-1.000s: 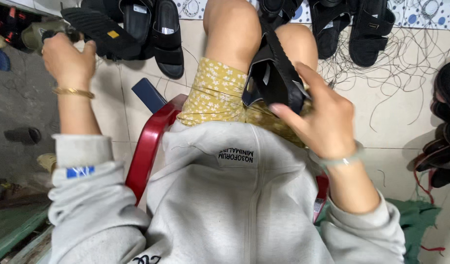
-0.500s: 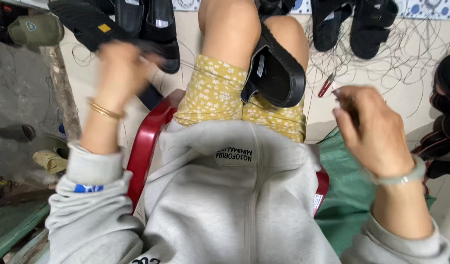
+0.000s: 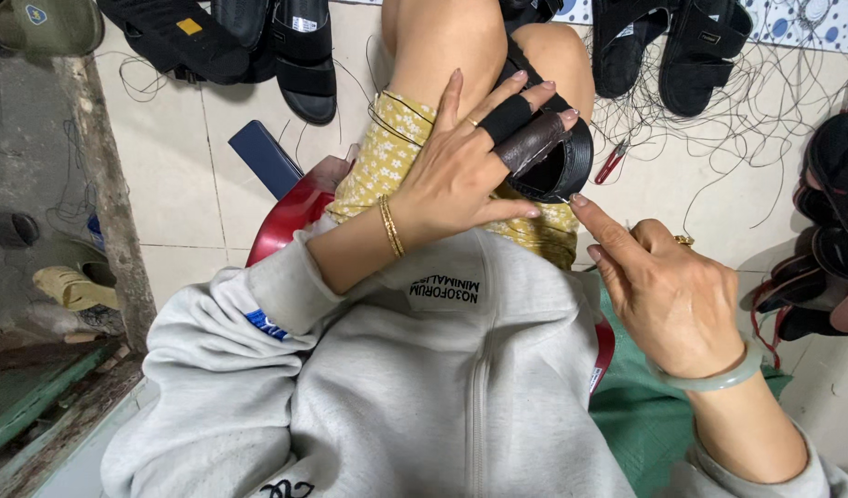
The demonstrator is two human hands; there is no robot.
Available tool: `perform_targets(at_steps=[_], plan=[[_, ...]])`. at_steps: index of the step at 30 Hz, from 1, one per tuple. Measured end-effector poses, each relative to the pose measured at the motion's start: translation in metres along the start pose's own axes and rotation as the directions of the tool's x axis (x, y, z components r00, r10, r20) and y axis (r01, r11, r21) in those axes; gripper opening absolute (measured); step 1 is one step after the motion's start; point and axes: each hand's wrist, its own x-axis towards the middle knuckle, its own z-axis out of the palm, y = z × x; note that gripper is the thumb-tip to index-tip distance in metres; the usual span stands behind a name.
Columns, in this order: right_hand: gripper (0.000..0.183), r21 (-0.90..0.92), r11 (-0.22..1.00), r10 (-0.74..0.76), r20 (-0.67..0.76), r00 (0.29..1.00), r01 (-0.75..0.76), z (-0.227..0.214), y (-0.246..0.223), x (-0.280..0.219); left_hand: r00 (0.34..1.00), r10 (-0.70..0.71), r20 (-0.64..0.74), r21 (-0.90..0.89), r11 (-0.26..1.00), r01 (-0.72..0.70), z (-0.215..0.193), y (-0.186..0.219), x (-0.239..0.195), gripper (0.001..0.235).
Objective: The person sits on the floor and sews a black slip-on shoe using a needle and thread. They repeatedly push the needle through the shoe's sole and pull the thread to secure the stitching.
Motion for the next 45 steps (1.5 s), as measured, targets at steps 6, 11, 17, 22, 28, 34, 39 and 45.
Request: perform_targets(at_steps=[6,11,17,22,28,34,39,45], plan=[[0.050,-0.099,0.994,0.038,-0.007,0.999,-0.039,0.004,-0.005,-0.003,0.999,0.023,-0.034,-0.054,0.998,-0.025,0.001,-0.001,0.006,0.089],[0.058,-0.455,0.885,-0.006,-0.220,0.976,-0.097,0.002,-0.014,-0.007,0.999,0.035,-0.036,-0.022,0.999,-0.035,0.012,0.003,0.013,0.092],[0.038,0.143,0.990,0.015,-0.142,0.990,0.005,0.043,0.006,0.012,0.997,0.044,-0.069,-0.043,0.998,-0.047,0.021,-0.002,0.022,0.092],[0.026,0.146,0.988,-0.021,-0.218,0.976,0.053,0.045,0.004,0.013,0.995,0.089,-0.053,-0.004,0.996,-0.089,0.018,0.000,0.017,0.090],[0.027,0.255,0.966,0.026,-0.229,0.973,0.034,0.044,-0.001,0.009,0.867,0.288,-0.407,0.067,0.956,-0.286,0.003,-0.001,-0.008,0.021],[0.019,0.274,0.960,0.106,-0.141,0.984,-0.064,0.034,-0.013,0.012,0.975,0.212,-0.062,-0.716,0.671,-0.191,-0.050,0.011,-0.013,0.016],[0.046,0.414,0.910,0.086,-0.180,0.980,-0.004,0.031,-0.011,0.014,0.985,-0.111,0.133,-0.838,0.518,0.171,-0.028,0.006,0.006,0.014],[0.040,0.323,0.945,0.043,-0.271,0.962,0.049,0.034,-0.007,0.012,0.921,-0.194,0.338,-0.619,0.691,0.373,-0.012,0.019,0.014,0.027]])
